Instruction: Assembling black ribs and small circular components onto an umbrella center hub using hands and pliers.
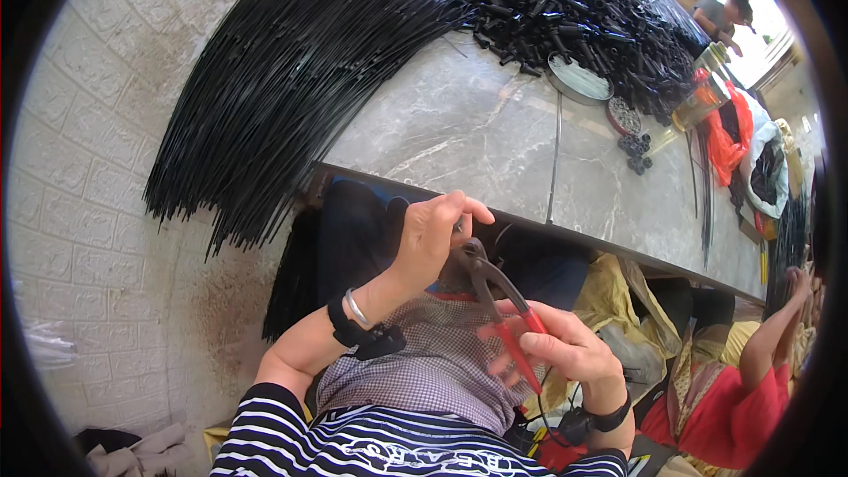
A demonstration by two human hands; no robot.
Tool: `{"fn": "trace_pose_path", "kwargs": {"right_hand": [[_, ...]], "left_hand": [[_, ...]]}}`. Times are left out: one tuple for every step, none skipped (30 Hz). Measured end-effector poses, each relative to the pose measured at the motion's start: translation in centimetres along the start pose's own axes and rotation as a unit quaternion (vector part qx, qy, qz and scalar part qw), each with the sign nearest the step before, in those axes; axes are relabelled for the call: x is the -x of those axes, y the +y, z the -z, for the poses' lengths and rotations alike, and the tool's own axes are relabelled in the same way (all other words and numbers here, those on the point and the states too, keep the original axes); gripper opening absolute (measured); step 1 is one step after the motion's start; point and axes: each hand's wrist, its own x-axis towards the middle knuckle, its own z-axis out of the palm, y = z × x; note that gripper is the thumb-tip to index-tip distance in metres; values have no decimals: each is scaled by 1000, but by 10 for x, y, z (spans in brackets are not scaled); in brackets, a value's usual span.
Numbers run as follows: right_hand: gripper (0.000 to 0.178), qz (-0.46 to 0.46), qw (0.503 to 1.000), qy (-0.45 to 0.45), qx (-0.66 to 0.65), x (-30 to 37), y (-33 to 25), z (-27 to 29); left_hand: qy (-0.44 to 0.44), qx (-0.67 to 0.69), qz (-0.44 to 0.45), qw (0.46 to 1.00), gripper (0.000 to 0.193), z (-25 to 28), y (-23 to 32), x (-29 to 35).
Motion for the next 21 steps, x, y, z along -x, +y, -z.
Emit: {"fn": "trace_pose_path", "kwargs": {"right_hand": [[45, -8, 999, 1, 42, 3, -2, 2], [43, -17, 996, 3, 85, 5, -3, 4], [43, -17, 996, 1, 84, 5, -2, 7], [42, -22, 995, 0, 99, 6, -1, 9], [41, -27, 993, -1, 114, 6, -1, 10], [41, -27, 993, 1, 114, 7, -1, 9], [37, -18, 993, 11, 118, 7, -2, 6], [33, -10, 992, 22, 122, 7, -3, 3], [33, -10, 992, 22, 122, 6, -5, 0], [28, -19, 991, 29, 127, 5, -9, -3], [24, -28, 990, 36, 132, 4, -11, -5], [24, -28, 990, 36, 131, 3, -10, -5], [24, -35, 986, 37, 156, 2, -8, -5], [24, -41, 982, 38, 181, 0, -7, -5], [24, -41, 982, 37, 181, -2, -6, -7], [26, -38, 975, 51, 212, -4, -5, -10], [27, -36, 967, 65, 244, -6, -3, -13], [27, -34, 967, 68, 244, -9, 2, -17], [28, 24, 942, 111, 317, -11, 10, -23], [30, 83, 905, 151, 389, -15, 15, -27], [31, 75, 900, 168, 394, -17, 17, -31]], "left_hand": [[2, -1, 0, 1000, 45, 0, 1, 1], [9, 4, 5, 1000, 47, -1, 2, 2], [16, 8, 10, 1000, 48, -2, 3, 3], [14, 9, 10, 1000, 48, -5, 4, 3], [18, 6, 11, 1000, 50, -7, 5, 3], [22, 4, 13, 1000, 51, -8, 5, 4], [22, 3, 13, 1000, 51, -8, 4, 4], [14, -6, 8, 1000, 52, -7, 2, 4], [7, -16, 3, 1000, 53, -7, 2, 4], [7, -16, 3, 1000, 53, -8, 2, 4], [18, -16, 6, 1000, 50, -9, 4, 5], [30, -17, 8, 999, 47, -10, 5, 5], [30, -17, 8, 999, 47, -10, 3, 6], [46, -58, -19, 997, 48, -9, 1, 7], [62, -99, -46, 992, 50, -9, -1, 7], [59, -98, -46, 992, 50, -10, -2, 6], [68, -106, -46, 991, 53, -10, -2, 4], [76, -114, -47, 989, 56, -11, -2, 2], [70, -112, -51, 990, 56, -14, -1, 0], [78, -101, -32, 991, 57, -15, -2, -1], [84, -89, -14, 992, 57, -15, -1, -4]]}}
